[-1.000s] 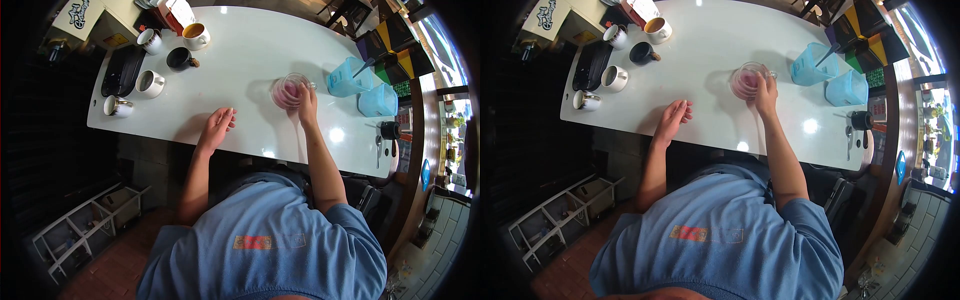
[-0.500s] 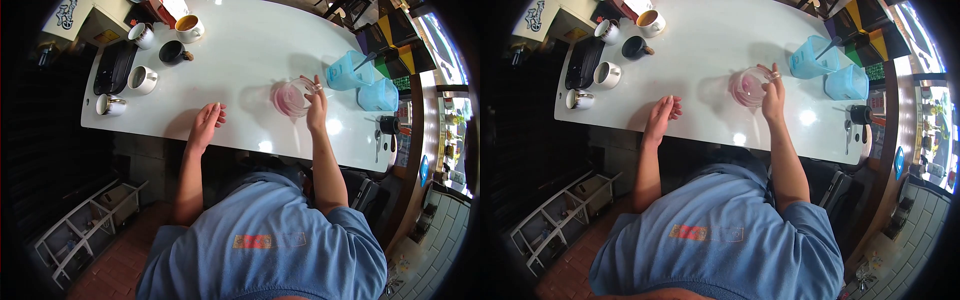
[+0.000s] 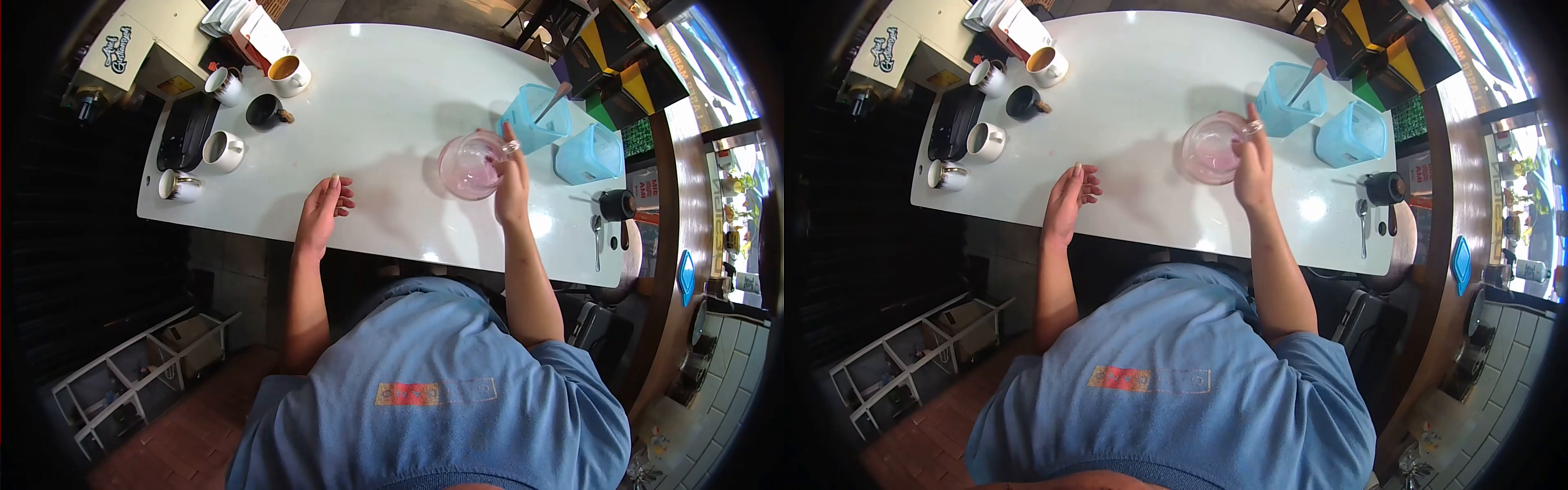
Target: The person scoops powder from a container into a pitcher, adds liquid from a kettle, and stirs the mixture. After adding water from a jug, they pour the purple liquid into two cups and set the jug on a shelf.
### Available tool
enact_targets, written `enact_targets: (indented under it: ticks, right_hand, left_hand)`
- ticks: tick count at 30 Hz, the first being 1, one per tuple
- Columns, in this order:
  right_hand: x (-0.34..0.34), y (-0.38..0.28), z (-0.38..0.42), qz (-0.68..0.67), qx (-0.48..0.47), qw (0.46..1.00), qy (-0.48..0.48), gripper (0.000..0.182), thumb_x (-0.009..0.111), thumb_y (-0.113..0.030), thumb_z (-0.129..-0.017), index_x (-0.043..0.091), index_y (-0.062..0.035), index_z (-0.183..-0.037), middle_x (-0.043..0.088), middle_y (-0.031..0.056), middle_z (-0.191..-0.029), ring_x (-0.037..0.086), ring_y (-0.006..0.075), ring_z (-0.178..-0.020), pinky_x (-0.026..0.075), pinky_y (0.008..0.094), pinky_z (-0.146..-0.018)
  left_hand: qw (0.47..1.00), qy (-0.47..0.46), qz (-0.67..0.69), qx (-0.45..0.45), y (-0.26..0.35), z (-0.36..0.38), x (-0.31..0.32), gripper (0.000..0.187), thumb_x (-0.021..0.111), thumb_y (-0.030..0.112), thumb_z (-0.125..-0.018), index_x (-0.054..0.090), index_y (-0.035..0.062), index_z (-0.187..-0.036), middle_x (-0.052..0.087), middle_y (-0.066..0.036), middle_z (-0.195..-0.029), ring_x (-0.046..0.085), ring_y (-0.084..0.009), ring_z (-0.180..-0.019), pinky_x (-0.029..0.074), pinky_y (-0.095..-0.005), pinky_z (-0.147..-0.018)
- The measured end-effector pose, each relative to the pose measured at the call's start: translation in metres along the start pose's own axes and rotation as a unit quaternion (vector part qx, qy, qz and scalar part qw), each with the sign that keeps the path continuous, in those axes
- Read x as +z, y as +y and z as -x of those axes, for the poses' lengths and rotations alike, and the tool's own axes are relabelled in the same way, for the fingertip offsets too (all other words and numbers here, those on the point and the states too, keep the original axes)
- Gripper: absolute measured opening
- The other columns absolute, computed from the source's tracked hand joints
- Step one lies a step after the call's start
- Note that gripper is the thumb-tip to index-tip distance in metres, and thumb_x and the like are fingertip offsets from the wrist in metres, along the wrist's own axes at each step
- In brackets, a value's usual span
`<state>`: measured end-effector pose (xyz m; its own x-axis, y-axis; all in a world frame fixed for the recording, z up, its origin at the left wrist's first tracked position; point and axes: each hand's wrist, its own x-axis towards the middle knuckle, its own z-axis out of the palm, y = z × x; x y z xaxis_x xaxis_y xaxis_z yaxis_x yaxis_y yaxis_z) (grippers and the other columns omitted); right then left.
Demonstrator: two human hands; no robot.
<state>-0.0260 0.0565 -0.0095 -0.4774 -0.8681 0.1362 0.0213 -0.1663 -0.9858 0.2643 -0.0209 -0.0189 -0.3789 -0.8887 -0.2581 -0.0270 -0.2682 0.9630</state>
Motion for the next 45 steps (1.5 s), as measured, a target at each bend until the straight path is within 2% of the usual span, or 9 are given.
enact_targets:
  ticks: [7, 8, 11, 16, 20, 27, 31, 40, 45]
  right_hand:
    - [0.0, -0.001, -0.015, 0.017, 0.005, 1.0, 0.019, 0.06, 0.034, -0.016, -0.087, 0.027, 0.0046, -0.143, 0.03, 0.0161, -0.148, 0.036, 0.0252, -0.131, 0.031, 0.0319, -0.103]
    - [0.013, -0.014, -0.013, 0.05, 0.005, 0.998, 0.04, 0.062, 0.034, -0.012, -0.081, 0.032, 0.0047, -0.141, 0.049, 0.016, -0.134, 0.048, 0.0224, -0.119, 0.034, 0.0336, -0.099]
    - [-0.02, 0.016, -0.023, 0.008, 0.02, 0.999, -0.031, 0.06, 0.033, -0.016, -0.088, 0.026, 0.0045, -0.143, 0.031, 0.0157, -0.147, 0.041, 0.0215, -0.123, 0.034, 0.0308, -0.1]
    - [0.0, 0.009, -0.022, -0.008, 0.009, 1.0, -0.013, 0.062, 0.031, -0.01, -0.081, 0.029, 0.0054, -0.142, 0.05, 0.0181, -0.131, 0.048, 0.023, -0.118, 0.035, 0.0317, -0.1]
    - [-0.019, 0.011, -0.017, 0.01, 0.016, 1.0, -0.001, 0.059, 0.031, -0.016, -0.088, 0.026, 0.0052, -0.143, 0.04, 0.0175, -0.141, 0.042, 0.0235, -0.123, 0.032, 0.0331, -0.101]
    - [-0.041, -0.024, 0.008, 0.014, 0.016, 1.0, -0.019, 0.063, 0.034, -0.013, -0.081, 0.03, 0.0043, -0.141, 0.053, 0.0172, -0.129, 0.05, 0.0247, -0.117, 0.033, 0.0356, -0.099]
    - [-0.059, -0.033, 0.019, 0.021, -0.004, 0.998, 0.057, 0.066, 0.037, -0.01, -0.077, 0.029, 0.0099, -0.139, 0.056, 0.0202, -0.123, 0.051, 0.0252, -0.115, 0.033, 0.0337, -0.102]
    - [-0.084, -0.048, 0.049, 0.051, 0.012, 0.989, 0.14, 0.063, 0.035, -0.009, -0.078, 0.034, 0.0053, -0.139, 0.053, 0.0224, -0.128, 0.053, 0.0243, -0.115, 0.039, 0.0315, -0.096]
    - [-0.099, -0.057, 0.045, 0.049, 0.031, 0.992, 0.116, 0.061, 0.034, -0.007, -0.079, 0.033, 0.007, -0.139, 0.053, 0.0223, -0.127, 0.053, 0.0235, -0.115, 0.039, 0.031, -0.096]
  left_hand:
    - [1.0, 0.029, 0.001, 0.006, -0.003, 0.006, 0.004, 0.043, 0.044, 0.043, -0.097, 0.06, 0.0037, -0.105, 0.057, -0.003, -0.088, 0.056, -0.011, -0.079, 0.044, -0.0253, -0.072]
    - [0.999, 0.031, -0.004, -0.01, -0.004, 0.006, 0.004, 0.043, 0.045, 0.044, -0.097, 0.059, 0.0036, -0.105, 0.057, -0.004, -0.088, 0.056, -0.0112, -0.08, 0.044, -0.0254, -0.072]
    - [0.998, 0.048, -0.023, -0.024, 0.002, 0.006, 0.0, 0.044, 0.045, 0.045, -0.096, 0.059, 0.0034, -0.105, 0.058, -0.004, -0.088, 0.056, -0.0118, -0.08, 0.044, -0.0267, -0.072]
    - [0.996, 0.075, -0.017, -0.053, 0.008, -0.018, -0.014, 0.055, 0.052, 0.048, -0.092, 0.042, 0.0092, -0.129, 0.056, -0.008, -0.101, 0.058, -0.0168, -0.084, 0.045, -0.0288, -0.074]
    - [0.993, 0.06, 0.069, -0.072, 0.039, -0.077, -0.028, 0.062, 0.055, 0.048, -0.09, 0.031, 0.013, -0.136, 0.054, -0.01, -0.106, 0.06, -0.0212, -0.088, 0.046, -0.0322, -0.075]
    - [0.965, 0.058, 0.249, -0.064, 0.056, -0.187, -0.032, 0.08, 0.058, 0.058, -0.083, 0.026, 0.0053, -0.134, 0.045, -0.016, -0.117, 0.056, -0.034, -0.104, 0.046, -0.0405, -0.085]
    - [0.891, 0.088, 0.433, -0.098, 0.055, -0.221, -0.028, 0.094, 0.053, 0.065, -0.082, 0.022, -0.0127, -0.124, 0.037, -0.02, -0.116, 0.053, -0.0364, -0.105, 0.048, -0.0439, -0.085]
    - [0.908, 0.249, 0.334, 0.033, 0.018, -0.27, -0.024, 0.04, 0.029, 0.04, -0.101, 0.034, 0.0031, -0.114, 0.039, -0.01, -0.11, 0.059, -0.0257, -0.093, 0.049, -0.0354, -0.082]
    - [0.926, 0.249, 0.28, 0.045, 0.009, -0.234, -0.018, 0.036, 0.032, 0.042, -0.1, 0.042, 0.007, -0.103, 0.047, -0.004, -0.092, 0.061, -0.0168, -0.085, 0.045, -0.0315, -0.073]
